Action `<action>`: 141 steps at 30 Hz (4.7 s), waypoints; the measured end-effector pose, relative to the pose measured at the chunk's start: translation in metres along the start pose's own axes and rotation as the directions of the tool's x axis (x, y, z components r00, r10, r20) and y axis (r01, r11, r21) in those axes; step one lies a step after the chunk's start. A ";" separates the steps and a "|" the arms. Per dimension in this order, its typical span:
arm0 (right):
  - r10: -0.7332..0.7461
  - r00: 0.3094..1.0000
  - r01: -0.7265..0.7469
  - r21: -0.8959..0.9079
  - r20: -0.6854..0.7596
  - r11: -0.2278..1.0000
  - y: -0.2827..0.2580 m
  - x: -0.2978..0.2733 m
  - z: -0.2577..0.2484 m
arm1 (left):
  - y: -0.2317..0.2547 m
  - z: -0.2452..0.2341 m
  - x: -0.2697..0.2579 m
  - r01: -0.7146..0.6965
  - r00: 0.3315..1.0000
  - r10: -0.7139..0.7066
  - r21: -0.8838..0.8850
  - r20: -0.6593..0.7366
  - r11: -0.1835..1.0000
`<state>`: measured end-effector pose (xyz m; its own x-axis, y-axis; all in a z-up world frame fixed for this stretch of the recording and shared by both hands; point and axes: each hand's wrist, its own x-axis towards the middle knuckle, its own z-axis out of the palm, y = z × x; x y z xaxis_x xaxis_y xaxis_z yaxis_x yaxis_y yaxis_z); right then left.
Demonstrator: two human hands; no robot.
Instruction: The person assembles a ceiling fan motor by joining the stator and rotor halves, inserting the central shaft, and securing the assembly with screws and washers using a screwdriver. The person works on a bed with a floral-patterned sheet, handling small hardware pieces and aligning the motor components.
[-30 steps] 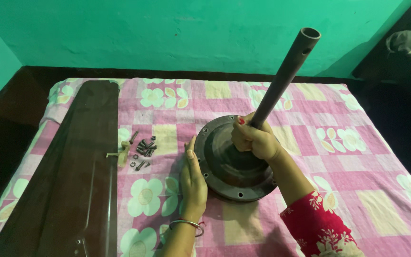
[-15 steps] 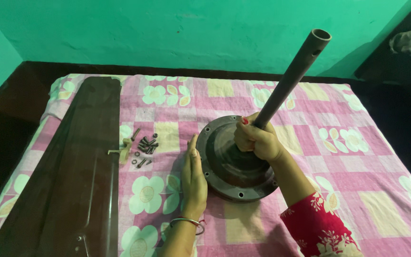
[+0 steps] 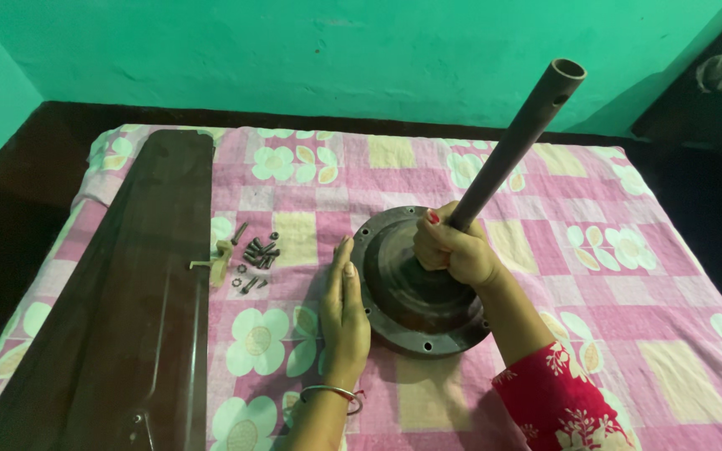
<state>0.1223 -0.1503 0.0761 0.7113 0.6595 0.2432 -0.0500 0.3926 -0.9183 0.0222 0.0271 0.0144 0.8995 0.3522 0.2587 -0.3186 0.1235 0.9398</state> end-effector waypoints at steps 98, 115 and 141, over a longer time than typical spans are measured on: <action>-0.582 0.780 0.320 -0.653 -0.231 0.687 -0.036 -0.111 0.070 | -0.013 -0.022 0.011 0.040 0.998 -0.013 0.490 -0.058 0.871; -0.571 0.806 0.253 -0.781 -0.157 0.572 -0.031 -0.109 0.075 | -0.011 -0.021 0.012 0.064 0.997 -0.029 0.503 -0.077 0.862; -0.300 0.924 -0.096 -0.902 -0.238 0.421 -0.071 -0.091 0.115 | -0.026 -0.019 0.010 -0.155 0.987 0.158 0.450 0.030 0.879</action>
<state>-0.0192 -0.1645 0.1551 0.8391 0.3389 0.4255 0.5431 -0.4766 -0.6913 0.0341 0.0453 -0.0114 0.8464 0.3392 0.4105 -0.2846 -0.3635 0.8871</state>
